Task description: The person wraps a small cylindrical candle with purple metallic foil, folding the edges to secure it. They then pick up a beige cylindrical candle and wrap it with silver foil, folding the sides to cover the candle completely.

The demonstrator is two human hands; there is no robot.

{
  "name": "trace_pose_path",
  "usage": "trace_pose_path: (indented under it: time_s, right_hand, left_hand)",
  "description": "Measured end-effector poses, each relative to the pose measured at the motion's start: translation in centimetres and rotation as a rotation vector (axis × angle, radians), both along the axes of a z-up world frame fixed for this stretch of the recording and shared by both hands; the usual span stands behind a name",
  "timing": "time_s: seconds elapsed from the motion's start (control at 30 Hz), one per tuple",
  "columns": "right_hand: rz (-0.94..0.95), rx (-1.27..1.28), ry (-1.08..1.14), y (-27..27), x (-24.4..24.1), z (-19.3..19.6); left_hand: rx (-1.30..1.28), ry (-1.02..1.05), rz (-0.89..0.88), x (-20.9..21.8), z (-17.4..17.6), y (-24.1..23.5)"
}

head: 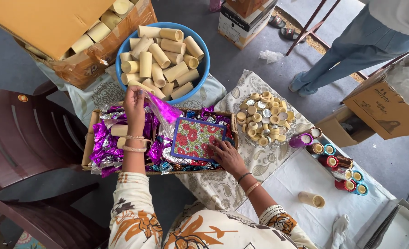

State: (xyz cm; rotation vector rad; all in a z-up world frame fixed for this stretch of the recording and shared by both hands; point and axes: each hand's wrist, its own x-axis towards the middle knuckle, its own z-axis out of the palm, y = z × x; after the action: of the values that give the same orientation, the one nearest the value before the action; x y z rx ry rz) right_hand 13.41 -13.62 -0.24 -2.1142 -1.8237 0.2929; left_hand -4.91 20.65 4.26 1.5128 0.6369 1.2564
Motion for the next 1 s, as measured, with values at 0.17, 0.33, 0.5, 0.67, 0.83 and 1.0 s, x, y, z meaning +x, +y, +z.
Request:
trace_pose_path:
  time_s: [0.17, 0.33, 0.5, 0.67, 0.83, 1.0]
  right_hand:
    - [0.014, 0.013, -0.013, -0.2, -0.1, -0.1]
    - [0.005, 0.009, -0.007, 0.2, 0.0, -0.7]
    - [-0.080, 0.098, 0.111, 2.2, 0.1, -0.9]
    - [-0.112, 0.429, 0.371, 5.2, -2.2, 8.4]
    - [0.026, 0.413, 0.127, 5.4, -2.1, 6.1]
    - [0.084, 0.392, 0.314, 3.2, -2.7, 7.5]
  left_hand:
    - [-0.017, -0.068, -0.135, -0.9, 1.9, -1.5]
    - [-0.109, 0.273, -0.069, -1.6, 1.2, -3.9]
    - [0.386, 0.596, -0.022, -1.2, 0.3, -9.9]
    - [0.543, 0.554, -0.243, -1.2, 0.7, -15.3]
    - [0.381, 0.546, -0.331, -2.1, -0.8, -16.5]
    - [0.511, 0.851, -0.188, -4.0, -2.7, -15.5]
